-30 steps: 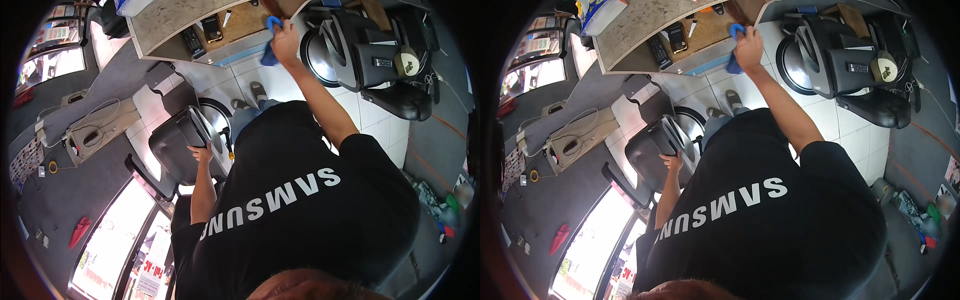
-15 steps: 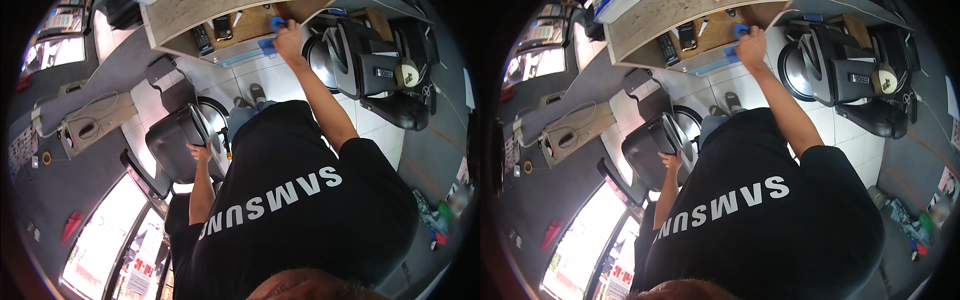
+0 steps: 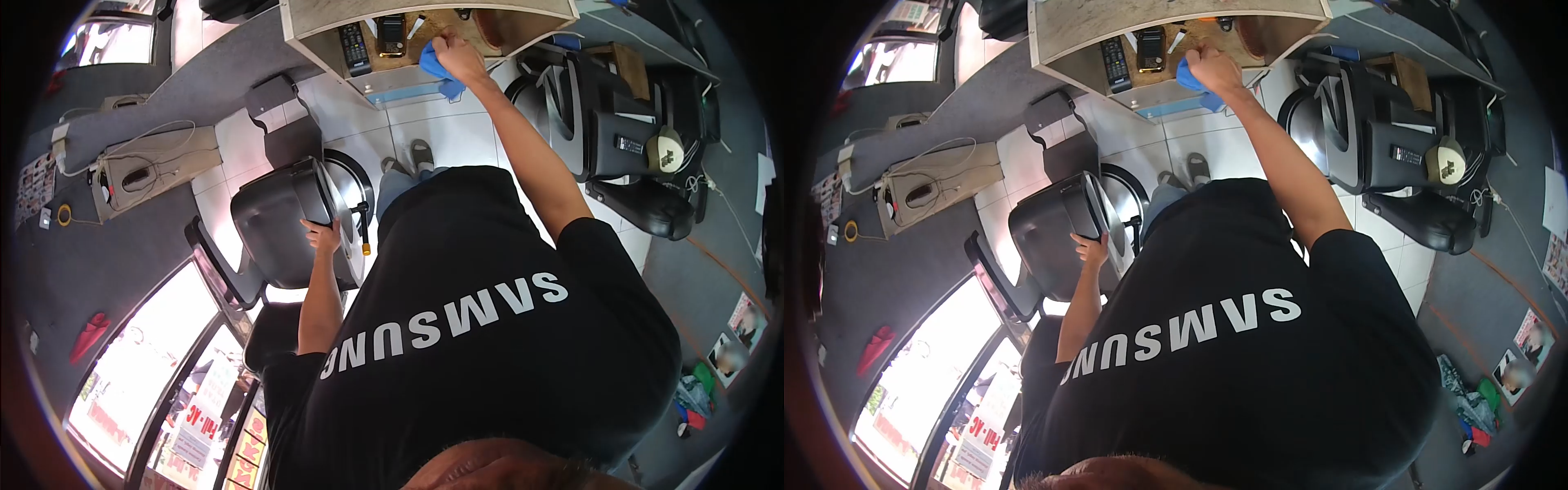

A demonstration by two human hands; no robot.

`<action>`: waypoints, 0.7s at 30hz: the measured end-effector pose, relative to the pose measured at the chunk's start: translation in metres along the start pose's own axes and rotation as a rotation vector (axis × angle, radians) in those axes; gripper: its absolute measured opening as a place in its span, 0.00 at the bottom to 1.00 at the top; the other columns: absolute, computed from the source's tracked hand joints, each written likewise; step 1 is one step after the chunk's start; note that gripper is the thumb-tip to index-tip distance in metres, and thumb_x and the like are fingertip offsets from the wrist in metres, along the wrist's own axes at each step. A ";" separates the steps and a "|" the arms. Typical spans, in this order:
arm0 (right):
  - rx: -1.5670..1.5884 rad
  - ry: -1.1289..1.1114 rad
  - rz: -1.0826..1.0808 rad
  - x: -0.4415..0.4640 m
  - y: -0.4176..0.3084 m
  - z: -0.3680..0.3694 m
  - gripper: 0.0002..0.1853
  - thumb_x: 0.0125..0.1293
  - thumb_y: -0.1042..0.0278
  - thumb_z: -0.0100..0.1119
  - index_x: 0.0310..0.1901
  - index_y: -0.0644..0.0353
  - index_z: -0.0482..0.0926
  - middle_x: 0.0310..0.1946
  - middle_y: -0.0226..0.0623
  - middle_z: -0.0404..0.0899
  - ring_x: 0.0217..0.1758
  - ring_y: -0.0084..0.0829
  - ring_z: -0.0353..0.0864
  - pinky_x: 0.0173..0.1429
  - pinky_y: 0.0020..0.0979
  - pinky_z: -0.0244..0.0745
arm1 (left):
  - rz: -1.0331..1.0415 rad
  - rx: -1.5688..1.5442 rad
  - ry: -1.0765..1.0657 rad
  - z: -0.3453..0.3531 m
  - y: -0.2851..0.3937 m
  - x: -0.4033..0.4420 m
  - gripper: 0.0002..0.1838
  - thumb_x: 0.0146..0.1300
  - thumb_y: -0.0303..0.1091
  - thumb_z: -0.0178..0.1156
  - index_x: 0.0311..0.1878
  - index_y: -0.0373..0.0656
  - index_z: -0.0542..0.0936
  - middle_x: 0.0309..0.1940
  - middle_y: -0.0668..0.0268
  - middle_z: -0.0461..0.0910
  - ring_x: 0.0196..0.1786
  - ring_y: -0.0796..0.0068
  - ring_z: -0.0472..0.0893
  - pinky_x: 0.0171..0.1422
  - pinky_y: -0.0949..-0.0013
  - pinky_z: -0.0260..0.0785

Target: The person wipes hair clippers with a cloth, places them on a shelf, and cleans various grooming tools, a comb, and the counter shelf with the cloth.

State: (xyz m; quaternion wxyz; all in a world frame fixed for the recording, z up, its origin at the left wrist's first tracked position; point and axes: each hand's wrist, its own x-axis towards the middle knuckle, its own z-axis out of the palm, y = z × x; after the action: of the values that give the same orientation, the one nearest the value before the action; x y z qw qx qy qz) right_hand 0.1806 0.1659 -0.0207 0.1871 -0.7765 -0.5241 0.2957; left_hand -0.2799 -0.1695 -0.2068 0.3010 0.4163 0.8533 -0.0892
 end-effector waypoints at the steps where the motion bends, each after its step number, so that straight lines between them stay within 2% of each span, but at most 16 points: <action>1: -0.025 -0.050 0.008 0.001 -0.008 -0.004 0.28 0.65 0.40 0.44 0.57 0.49 0.79 0.58 0.46 0.81 0.63 0.49 0.78 0.70 0.45 0.66 | 0.003 -0.001 0.013 0.002 0.002 0.003 0.70 0.60 0.66 0.62 0.75 0.35 0.18 0.62 0.29 0.55 0.60 0.34 0.66 0.70 0.42 0.56; 4: -0.126 -0.123 -0.111 0.014 -0.021 0.005 0.28 0.65 0.38 0.47 0.55 0.50 0.80 0.57 0.44 0.82 0.62 0.47 0.79 0.68 0.44 0.68 | -0.002 -0.001 0.025 0.002 0.003 0.001 0.69 0.60 0.66 0.62 0.76 0.37 0.20 0.62 0.30 0.55 0.61 0.35 0.66 0.70 0.43 0.57; 5: -0.178 -0.170 -0.127 0.015 -0.027 0.009 0.28 0.65 0.38 0.49 0.55 0.49 0.81 0.56 0.43 0.83 0.61 0.46 0.80 0.67 0.43 0.70 | -0.037 -0.022 0.016 0.003 0.004 0.001 0.68 0.60 0.66 0.62 0.77 0.41 0.20 0.64 0.33 0.55 0.63 0.35 0.64 0.69 0.40 0.57; 7: -0.287 -0.257 -0.158 0.015 -0.046 0.009 0.27 0.64 0.38 0.52 0.54 0.48 0.82 0.54 0.41 0.84 0.58 0.44 0.82 0.63 0.42 0.73 | -0.059 -0.026 -0.002 -0.002 0.009 -0.002 0.68 0.60 0.66 0.62 0.77 0.44 0.20 0.65 0.35 0.55 0.65 0.35 0.63 0.69 0.36 0.56; 9: -0.318 -0.285 -0.269 0.016 -0.048 0.014 0.26 0.63 0.39 0.56 0.56 0.46 0.82 0.53 0.39 0.85 0.56 0.43 0.83 0.60 0.40 0.76 | -0.107 -0.042 -0.020 -0.006 0.013 -0.005 0.67 0.60 0.65 0.63 0.78 0.49 0.21 0.68 0.40 0.53 0.68 0.36 0.60 0.67 0.29 0.55; 10: -0.334 -0.300 -0.325 0.018 -0.048 0.018 0.26 0.62 0.40 0.58 0.56 0.45 0.81 0.52 0.39 0.85 0.54 0.43 0.84 0.58 0.40 0.77 | -0.116 -0.047 -0.030 -0.009 0.016 -0.007 0.66 0.60 0.65 0.63 0.78 0.50 0.21 0.69 0.40 0.53 0.69 0.37 0.60 0.67 0.29 0.55; 13: -0.425 -0.220 -0.352 0.031 -0.043 0.023 0.26 0.61 0.43 0.59 0.59 0.42 0.81 0.51 0.36 0.85 0.53 0.42 0.85 0.56 0.39 0.78 | -0.165 -0.049 -0.051 -0.011 0.020 -0.009 0.65 0.60 0.64 0.63 0.78 0.53 0.22 0.71 0.43 0.52 0.71 0.41 0.59 0.68 0.30 0.54; 14: -0.445 -0.229 -0.323 0.039 -0.040 0.020 0.26 0.62 0.42 0.59 0.59 0.42 0.81 0.51 0.36 0.86 0.53 0.42 0.84 0.57 0.39 0.78 | -0.074 -0.027 -0.007 -0.009 0.016 -0.010 0.69 0.58 0.69 0.62 0.77 0.43 0.22 0.66 0.30 0.53 0.64 0.29 0.63 0.70 0.39 0.57; 16: -0.482 -0.244 -0.260 0.054 -0.032 0.008 0.26 0.62 0.41 0.59 0.59 0.42 0.81 0.50 0.36 0.86 0.54 0.42 0.84 0.58 0.39 0.78 | -0.097 -0.039 -0.025 -0.012 0.019 -0.012 0.68 0.59 0.69 0.62 0.78 0.47 0.22 0.68 0.33 0.52 0.67 0.31 0.62 0.69 0.34 0.57; 19: -0.640 -0.057 -0.233 0.060 -0.022 -0.009 0.25 0.62 0.40 0.59 0.55 0.44 0.83 0.49 0.36 0.86 0.54 0.41 0.84 0.59 0.39 0.78 | -0.186 -0.044 -0.072 -0.025 0.032 -0.021 0.64 0.61 0.68 0.60 0.79 0.54 0.23 0.71 0.42 0.51 0.71 0.41 0.59 0.69 0.30 0.53; 21: -0.647 -0.124 -0.247 0.060 -0.020 -0.017 0.25 0.62 0.38 0.59 0.53 0.45 0.85 0.49 0.37 0.86 0.55 0.41 0.84 0.59 0.38 0.78 | -0.189 -0.054 -0.095 -0.032 0.037 -0.026 0.64 0.61 0.69 0.59 0.79 0.53 0.23 0.71 0.42 0.51 0.71 0.40 0.59 0.69 0.30 0.53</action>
State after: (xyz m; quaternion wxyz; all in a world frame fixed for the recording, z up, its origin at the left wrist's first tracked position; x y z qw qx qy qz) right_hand 0.1948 0.2295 -0.0115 -0.0666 -0.7069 -0.6910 0.1359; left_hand -0.2535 -0.1507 -0.1624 0.3424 0.3209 0.8757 -0.1138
